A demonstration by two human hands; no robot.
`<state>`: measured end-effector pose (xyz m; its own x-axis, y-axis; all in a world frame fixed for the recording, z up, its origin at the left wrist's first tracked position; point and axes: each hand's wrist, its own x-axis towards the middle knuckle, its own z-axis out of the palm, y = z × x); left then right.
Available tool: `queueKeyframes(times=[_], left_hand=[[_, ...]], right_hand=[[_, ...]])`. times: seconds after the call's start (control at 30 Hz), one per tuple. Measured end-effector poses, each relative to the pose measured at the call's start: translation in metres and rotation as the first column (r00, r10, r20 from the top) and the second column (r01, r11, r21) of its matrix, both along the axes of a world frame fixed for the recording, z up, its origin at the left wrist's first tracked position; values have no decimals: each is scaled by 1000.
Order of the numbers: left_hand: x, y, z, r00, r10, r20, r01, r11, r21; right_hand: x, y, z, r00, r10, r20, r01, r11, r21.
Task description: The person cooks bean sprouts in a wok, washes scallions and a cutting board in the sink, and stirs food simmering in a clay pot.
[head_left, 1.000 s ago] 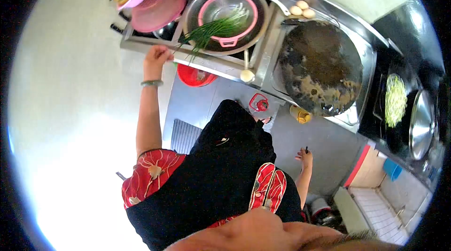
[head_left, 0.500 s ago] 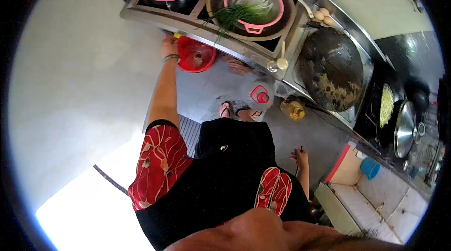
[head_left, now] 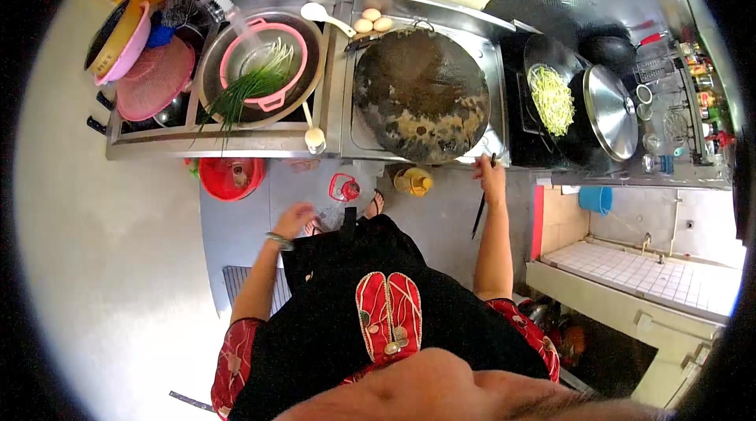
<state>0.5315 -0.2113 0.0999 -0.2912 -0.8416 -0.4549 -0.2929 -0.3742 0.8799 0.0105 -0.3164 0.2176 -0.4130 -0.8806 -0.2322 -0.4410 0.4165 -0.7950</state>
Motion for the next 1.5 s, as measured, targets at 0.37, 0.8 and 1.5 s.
queueKeyframes(times=[0.37,0.8,1.5], left_hand=[[-237,-95,44,352,662,-662,-131,735,666],[-291,-105,50,147,849,-508,43,507,861],[-223,-125,180,271,814,-514,-381,581,720]], right_hand=[[21,-277,69,683,348,-642,-327,932,157],[77,-452,-6,540,674,-504,-594,730,339],[75,-421,87,648,645,-404,-447,752,484]])
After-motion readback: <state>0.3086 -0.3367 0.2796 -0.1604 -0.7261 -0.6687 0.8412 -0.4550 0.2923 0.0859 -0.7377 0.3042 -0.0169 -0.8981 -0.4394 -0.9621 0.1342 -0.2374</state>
